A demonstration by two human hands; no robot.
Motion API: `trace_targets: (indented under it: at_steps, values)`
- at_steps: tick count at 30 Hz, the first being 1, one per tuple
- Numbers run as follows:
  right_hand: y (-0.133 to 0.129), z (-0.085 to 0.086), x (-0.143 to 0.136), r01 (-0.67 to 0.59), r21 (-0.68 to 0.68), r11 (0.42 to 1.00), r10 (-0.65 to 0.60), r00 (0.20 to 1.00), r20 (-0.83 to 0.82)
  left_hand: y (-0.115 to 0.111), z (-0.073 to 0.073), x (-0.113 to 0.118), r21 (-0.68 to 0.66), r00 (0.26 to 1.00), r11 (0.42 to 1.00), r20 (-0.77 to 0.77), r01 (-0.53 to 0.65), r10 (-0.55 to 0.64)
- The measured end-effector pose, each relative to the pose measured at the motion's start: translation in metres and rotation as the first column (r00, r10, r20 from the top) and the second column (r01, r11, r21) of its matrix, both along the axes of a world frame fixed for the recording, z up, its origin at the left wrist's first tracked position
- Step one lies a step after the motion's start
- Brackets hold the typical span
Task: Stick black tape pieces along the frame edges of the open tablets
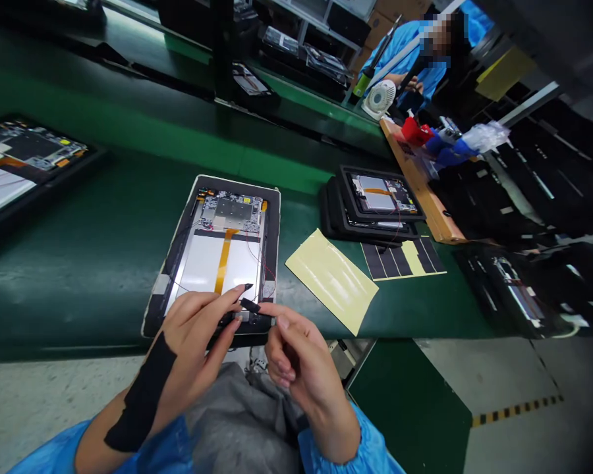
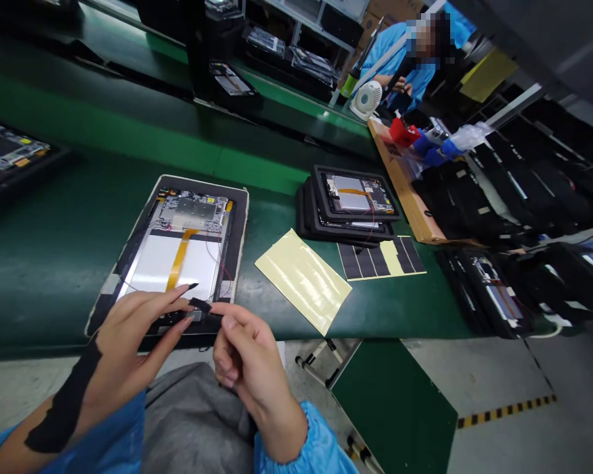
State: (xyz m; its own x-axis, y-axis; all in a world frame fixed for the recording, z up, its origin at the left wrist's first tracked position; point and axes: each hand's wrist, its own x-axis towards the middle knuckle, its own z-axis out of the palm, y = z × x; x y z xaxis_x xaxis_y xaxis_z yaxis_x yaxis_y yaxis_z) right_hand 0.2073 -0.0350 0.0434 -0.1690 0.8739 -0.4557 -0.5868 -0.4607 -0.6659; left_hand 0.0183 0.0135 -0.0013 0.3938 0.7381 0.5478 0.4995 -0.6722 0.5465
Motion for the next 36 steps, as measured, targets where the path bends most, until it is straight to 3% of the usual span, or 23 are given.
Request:
trace_targets:
  at_steps: [5, 8, 16, 28, 36]
  values:
    - [0.011, 0.004, 0.001, -0.053, 0.034, 0.998, 0.037, 0.929, 0.368, 0.005, 0.003, -0.004, -0.042, 0.999, 0.998, 0.017, 0.04, -0.039]
    - [0.015, 0.009, -0.003, -0.05, 0.023, 0.998, 0.032, 0.872, 0.489, 0.008, 0.006, -0.007, -0.04, 0.997, 0.996, 0.006, 0.077, -0.077]
    - [0.015, 0.029, -0.019, 0.09, 0.04, 0.995, -0.096, 0.816, 0.571, 0.013, 0.009, -0.004, 0.024, 0.994, 0.994, 0.029, 0.108, -0.109]
    - [0.036, 0.033, -0.022, -0.041, -0.125, 0.991, 0.121, 0.655, 0.746, 0.01, 0.003, -0.004, 0.084, 0.995, 0.994, 0.056, 0.076, -0.08]
    - [0.04, 0.035, -0.027, -0.055, -0.147, 0.988, 0.152, 0.569, 0.808, 0.011, 0.004, -0.007, 0.114, 0.994, 0.989, 0.044, 0.098, -0.104]
